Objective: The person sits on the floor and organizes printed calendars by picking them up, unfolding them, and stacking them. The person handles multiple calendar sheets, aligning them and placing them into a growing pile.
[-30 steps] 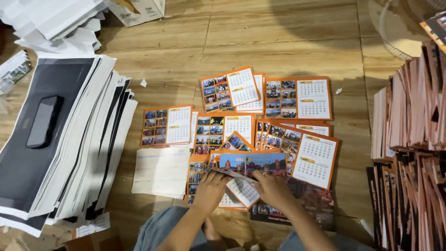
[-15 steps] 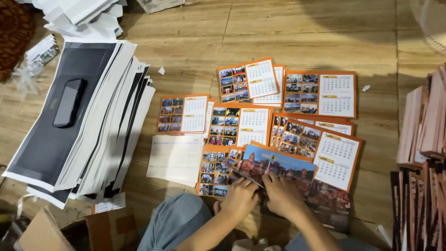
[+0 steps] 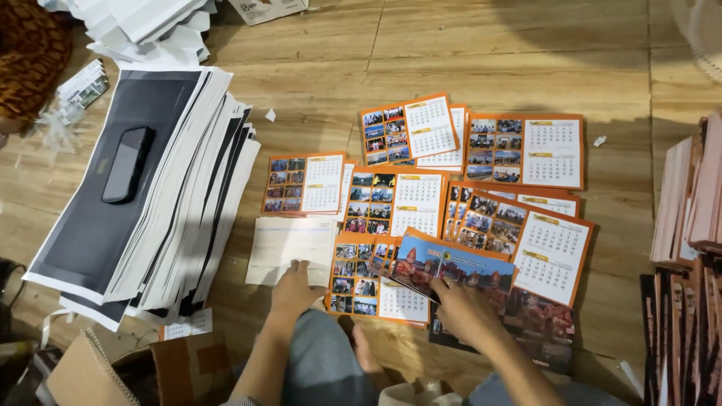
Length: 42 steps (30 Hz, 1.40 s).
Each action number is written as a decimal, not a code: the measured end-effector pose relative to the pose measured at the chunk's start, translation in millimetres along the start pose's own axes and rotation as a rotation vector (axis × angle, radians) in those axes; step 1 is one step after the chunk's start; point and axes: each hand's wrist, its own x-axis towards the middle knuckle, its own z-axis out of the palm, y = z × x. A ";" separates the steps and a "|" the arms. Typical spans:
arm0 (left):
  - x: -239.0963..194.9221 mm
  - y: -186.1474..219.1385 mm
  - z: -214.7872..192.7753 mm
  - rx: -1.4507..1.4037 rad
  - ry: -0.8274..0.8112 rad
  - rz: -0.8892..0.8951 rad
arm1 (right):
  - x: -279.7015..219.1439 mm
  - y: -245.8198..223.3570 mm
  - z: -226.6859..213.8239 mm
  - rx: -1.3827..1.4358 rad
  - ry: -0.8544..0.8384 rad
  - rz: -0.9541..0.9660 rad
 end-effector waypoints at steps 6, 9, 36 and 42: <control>-10.0 14.4 -3.0 -0.045 0.033 0.050 | 9.1 9.6 7.9 -0.004 0.000 -0.011; -3.4 12.1 18.6 0.091 0.144 0.170 | 7.3 10.4 4.9 0.026 0.005 -0.020; -89.5 118.5 17.6 -0.202 0.615 0.830 | 13.8 35.2 2.6 0.246 0.119 0.021; -84.7 114.1 20.1 -0.433 0.234 0.509 | 6.0 34.5 -1.0 0.303 0.142 0.071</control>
